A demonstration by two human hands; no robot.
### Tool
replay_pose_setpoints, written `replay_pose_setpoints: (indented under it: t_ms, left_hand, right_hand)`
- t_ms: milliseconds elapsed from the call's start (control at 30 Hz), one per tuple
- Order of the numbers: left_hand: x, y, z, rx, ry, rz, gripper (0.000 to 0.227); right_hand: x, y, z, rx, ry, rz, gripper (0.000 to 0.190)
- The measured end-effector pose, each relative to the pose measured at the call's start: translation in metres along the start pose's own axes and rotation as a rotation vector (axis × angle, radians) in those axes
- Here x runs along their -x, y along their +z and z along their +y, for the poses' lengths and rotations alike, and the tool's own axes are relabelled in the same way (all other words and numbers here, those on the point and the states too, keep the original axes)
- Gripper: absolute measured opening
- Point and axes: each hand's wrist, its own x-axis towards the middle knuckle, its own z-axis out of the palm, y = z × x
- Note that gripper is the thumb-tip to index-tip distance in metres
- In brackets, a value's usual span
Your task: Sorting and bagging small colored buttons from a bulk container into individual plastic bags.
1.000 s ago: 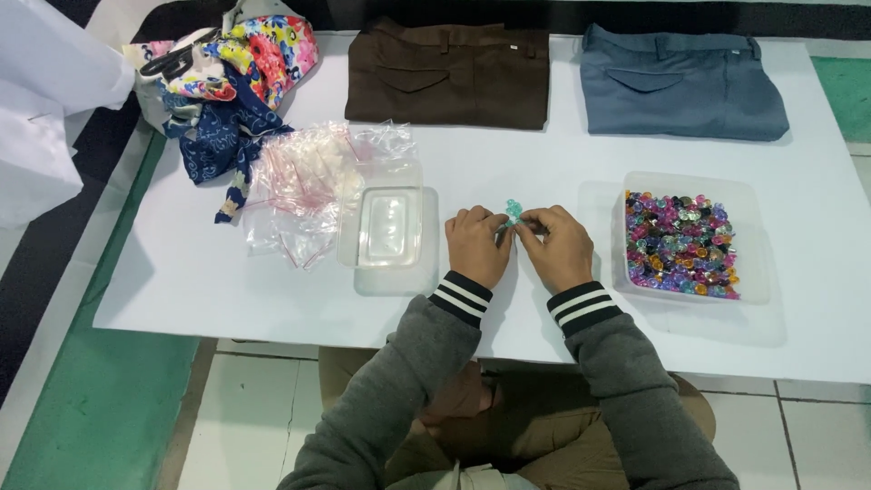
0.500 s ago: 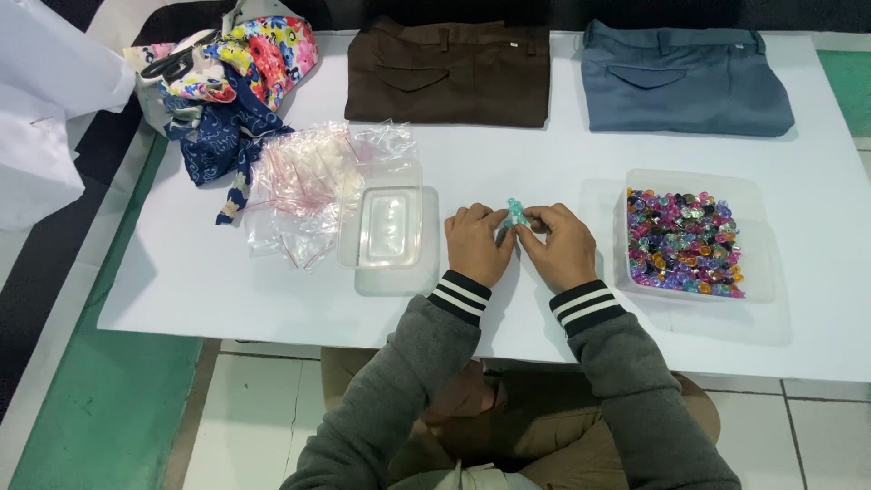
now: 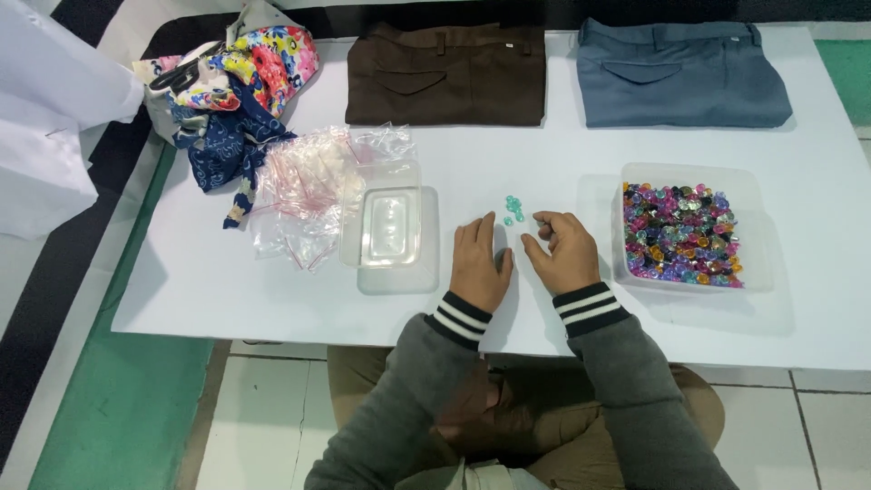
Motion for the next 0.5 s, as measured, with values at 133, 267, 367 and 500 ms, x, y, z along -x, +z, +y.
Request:
replay_pose_setpoints:
  t_ms: [133, 267, 367, 500]
  left_hand:
    - [0.036, -0.015, 0.010, -0.028, 0.011, 0.006, 0.054]
    - [0.071, -0.033, 0.015, -0.069, 0.109, -0.014, 0.040]
    - [0.086, -0.044, 0.018, -0.075, 0.145, -0.023, 0.044]
    - [0.093, -0.048, 0.023, -0.131, 0.165, -0.012, 0.047]
  right_hand:
    - [0.027, -0.011, -0.013, 0.015, -0.004, -0.004, 0.033]
    - [0.063, -0.023, -0.032, 0.047, -0.002, -0.045, 0.028]
    - [0.091, -0.028, -0.043, 0.088, -0.041, -0.026, 0.025]
    - [0.119, -0.031, -0.042, 0.093, -0.055, 0.029, 0.021]
